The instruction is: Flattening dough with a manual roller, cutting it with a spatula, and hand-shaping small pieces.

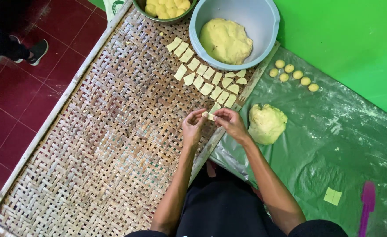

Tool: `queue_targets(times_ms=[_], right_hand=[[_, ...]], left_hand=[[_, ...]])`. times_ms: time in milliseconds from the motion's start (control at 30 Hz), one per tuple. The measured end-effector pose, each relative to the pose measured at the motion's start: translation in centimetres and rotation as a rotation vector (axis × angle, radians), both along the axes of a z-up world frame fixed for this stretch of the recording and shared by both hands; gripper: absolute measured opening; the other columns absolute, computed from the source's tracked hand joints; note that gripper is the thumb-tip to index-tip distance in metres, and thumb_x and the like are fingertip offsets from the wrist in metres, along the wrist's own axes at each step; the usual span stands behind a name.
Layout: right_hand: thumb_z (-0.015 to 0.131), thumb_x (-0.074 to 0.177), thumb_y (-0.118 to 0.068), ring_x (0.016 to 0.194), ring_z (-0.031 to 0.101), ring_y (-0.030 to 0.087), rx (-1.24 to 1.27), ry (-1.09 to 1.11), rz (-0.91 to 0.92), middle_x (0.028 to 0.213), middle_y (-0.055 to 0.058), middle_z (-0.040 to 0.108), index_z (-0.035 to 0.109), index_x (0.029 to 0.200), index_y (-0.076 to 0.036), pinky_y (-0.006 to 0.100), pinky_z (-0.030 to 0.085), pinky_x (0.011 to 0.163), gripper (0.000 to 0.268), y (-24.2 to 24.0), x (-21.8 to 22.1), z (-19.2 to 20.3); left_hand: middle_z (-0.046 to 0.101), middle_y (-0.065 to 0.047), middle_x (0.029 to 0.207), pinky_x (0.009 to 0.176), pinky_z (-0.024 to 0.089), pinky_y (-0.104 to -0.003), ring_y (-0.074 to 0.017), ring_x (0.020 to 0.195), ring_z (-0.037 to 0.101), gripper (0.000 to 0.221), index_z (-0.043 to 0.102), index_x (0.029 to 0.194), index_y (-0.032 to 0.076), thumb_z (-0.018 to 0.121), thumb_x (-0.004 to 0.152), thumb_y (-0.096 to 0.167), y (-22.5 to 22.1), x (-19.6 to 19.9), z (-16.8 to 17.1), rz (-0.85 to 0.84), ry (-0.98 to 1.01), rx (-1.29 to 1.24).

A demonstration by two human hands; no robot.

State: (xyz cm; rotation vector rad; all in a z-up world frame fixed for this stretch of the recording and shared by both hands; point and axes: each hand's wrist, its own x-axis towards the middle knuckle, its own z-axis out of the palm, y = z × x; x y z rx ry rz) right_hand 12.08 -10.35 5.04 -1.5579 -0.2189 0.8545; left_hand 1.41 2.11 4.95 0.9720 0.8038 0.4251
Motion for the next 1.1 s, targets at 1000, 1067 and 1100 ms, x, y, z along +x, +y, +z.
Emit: queue_targets(times_ms=[1000, 1067, 1100], right_hand=[[0.073, 0.09, -0.012, 0.076, 0.073, 0.027, -0.382, -0.743, 0.089, 0.084, 0.012, 0.072, 0.073, 0.097, -0.008, 0.036, 0.058, 0.072, 0.008, 4.4, 4.0, -4.0], [0.073, 0.09, -0.011, 0.075, 0.073, 0.027, -0.383, -0.755, 0.089, 0.084, 0.012, 0.072, 0.073, 0.097, -0.008, 0.037, 0.058, 0.072, 0.007, 4.4, 4.0, -3.8], [0.074, 0.09, -0.011, 0.075, 0.073, 0.027, -0.384, -0.768, 0.09, 0.084, 0.012, 0.072, 0.073, 0.097, -0.008, 0.037, 0.058, 0.072, 0.007, 4.4, 3.9, -3.8]], left_hand=[[0.075, -0.013, 0.078, 0.069, 0.056, -0.044, -0.0339, 0.075, 0.073, 0.008, 0.075, 0.091, 0.01, 0.074, 0.084, 0.012, 0.5, 3.7, -6.8, -0.177, 0.4, 0.834], [0.075, -0.013, 0.078, 0.069, 0.056, -0.045, -0.0342, 0.075, 0.073, 0.008, 0.076, 0.092, 0.011, 0.074, 0.083, 0.012, 0.6, 3.7, -6.3, -0.176, 0.397, 0.836], [0.075, -0.014, 0.078, 0.068, 0.056, -0.045, -0.0345, 0.075, 0.073, 0.009, 0.076, 0.092, 0.011, 0.075, 0.083, 0.011, 0.6, 3.7, -6.1, -0.174, 0.394, 0.839]])
